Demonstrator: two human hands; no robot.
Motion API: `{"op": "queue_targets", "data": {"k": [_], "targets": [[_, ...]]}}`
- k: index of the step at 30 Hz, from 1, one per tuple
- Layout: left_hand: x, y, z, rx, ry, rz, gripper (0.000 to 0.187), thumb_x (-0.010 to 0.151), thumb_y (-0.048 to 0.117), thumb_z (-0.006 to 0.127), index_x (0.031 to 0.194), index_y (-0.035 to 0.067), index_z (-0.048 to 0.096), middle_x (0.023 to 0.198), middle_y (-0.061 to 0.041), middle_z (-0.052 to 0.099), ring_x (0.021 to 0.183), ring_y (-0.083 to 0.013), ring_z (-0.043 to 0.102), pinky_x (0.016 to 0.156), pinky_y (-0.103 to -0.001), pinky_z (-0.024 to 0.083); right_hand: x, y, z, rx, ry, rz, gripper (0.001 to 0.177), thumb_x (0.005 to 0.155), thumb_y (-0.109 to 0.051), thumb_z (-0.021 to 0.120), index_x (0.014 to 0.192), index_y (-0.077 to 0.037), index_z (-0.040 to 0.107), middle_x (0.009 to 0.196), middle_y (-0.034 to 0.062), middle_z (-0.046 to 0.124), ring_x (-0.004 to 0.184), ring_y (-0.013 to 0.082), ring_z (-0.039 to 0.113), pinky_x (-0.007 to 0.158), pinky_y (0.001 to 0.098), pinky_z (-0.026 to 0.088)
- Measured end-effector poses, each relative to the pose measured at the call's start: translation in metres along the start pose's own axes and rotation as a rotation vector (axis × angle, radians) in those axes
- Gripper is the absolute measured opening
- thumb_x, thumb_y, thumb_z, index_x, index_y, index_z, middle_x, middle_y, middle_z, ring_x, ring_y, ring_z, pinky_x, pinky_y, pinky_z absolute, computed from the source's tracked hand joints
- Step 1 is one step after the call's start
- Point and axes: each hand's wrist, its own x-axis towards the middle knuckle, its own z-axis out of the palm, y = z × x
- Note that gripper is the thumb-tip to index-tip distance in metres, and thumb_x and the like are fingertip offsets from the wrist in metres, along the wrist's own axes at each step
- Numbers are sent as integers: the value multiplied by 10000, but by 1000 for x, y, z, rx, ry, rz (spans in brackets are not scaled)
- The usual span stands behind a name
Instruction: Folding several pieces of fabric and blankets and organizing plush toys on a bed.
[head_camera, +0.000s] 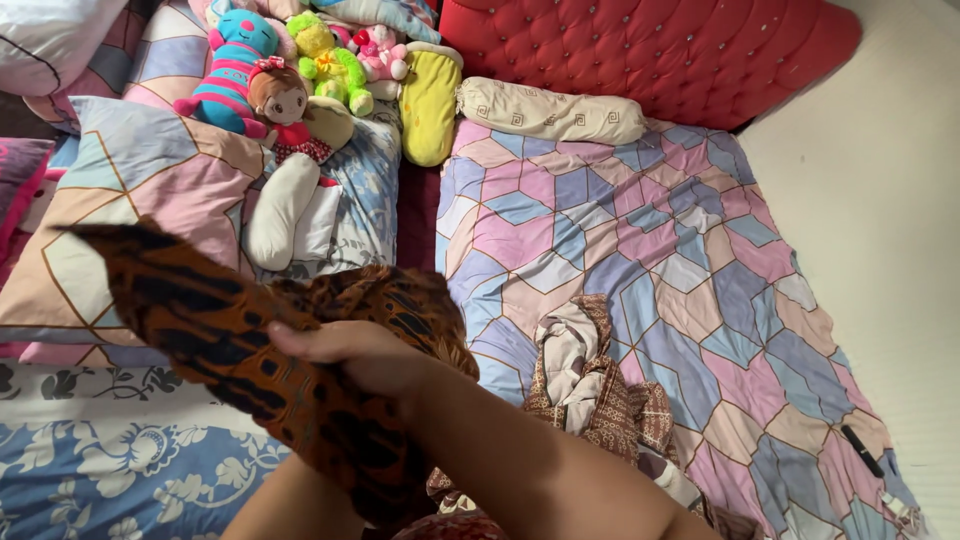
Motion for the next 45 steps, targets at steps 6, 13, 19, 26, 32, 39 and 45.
{"op": "queue_targets", "data": {"k": [6,13,19,26,32,39,45], "targets": [[0,2,-7,-91,-87,120,919,875,759,445,1593,200,321,1560,-133,378,1376,-367,371,1031,-606,375,5,-24,-46,425,-241,-194,473,994,-374,674,1300,-13,668,1180,95,755,991,179,749,929,327,588],[0,4,-1,-187,-200,257,972,856,765,497,1609,185,293,1589,-151,341,1400,-372,333,1042,-610,360,-1,-69,-142,-409,384,-466,540,864,-390,769,1259,-29,699,1131,117,774,985,224,737,872,352,582],[9,4,10,-260,-312,355,1021,840,769,542,1622,172,269,1615,-167,309,1421,-376,300,1051,-613,347,-8,-53,-144,-1209,822,-688,838,831,-486,746,1515,-95,460,1496,158,545,1363,302,543,1122,418,427],[-14,-71,99,-768,-332,703,1406,569,965,603,1647,214,102,1698,-200,46,1536,-453,25,1093,-773,152,16,19,-78,-1453,439,-307,1374,630,-801,755,1668,-227,60,1723,190,-68,1584,416,-84,1133,760,-76],[43,-13,-32,212,-487,211,1386,544,933,605,1634,301,28,1726,-74,12,1574,-393,32,1151,-744,143,18,-2,-76,-1314,380,-116,1577,493,-576,914,1648,-214,-97,1711,194,-154,1558,432,-79,1122,770,92],[26,30,22,95,-314,-26,990,842,837,500,1597,216,341,1624,-48,414,1495,-308,381,1267,-521,253,54,10,-151,-839,245,-546,1210,652,-171,799,1635,-139,93,1514,236,366,1382,319,393,1124,412,387],[22,43,42,316,-59,-161,1047,770,903,349,1518,183,485,1521,-82,557,1390,-329,485,1174,-533,327,29,-1,-165,-125,109,-453,963,704,128,506,1609,-186,403,896,43,636,672,112,551,613,251,488]]}}
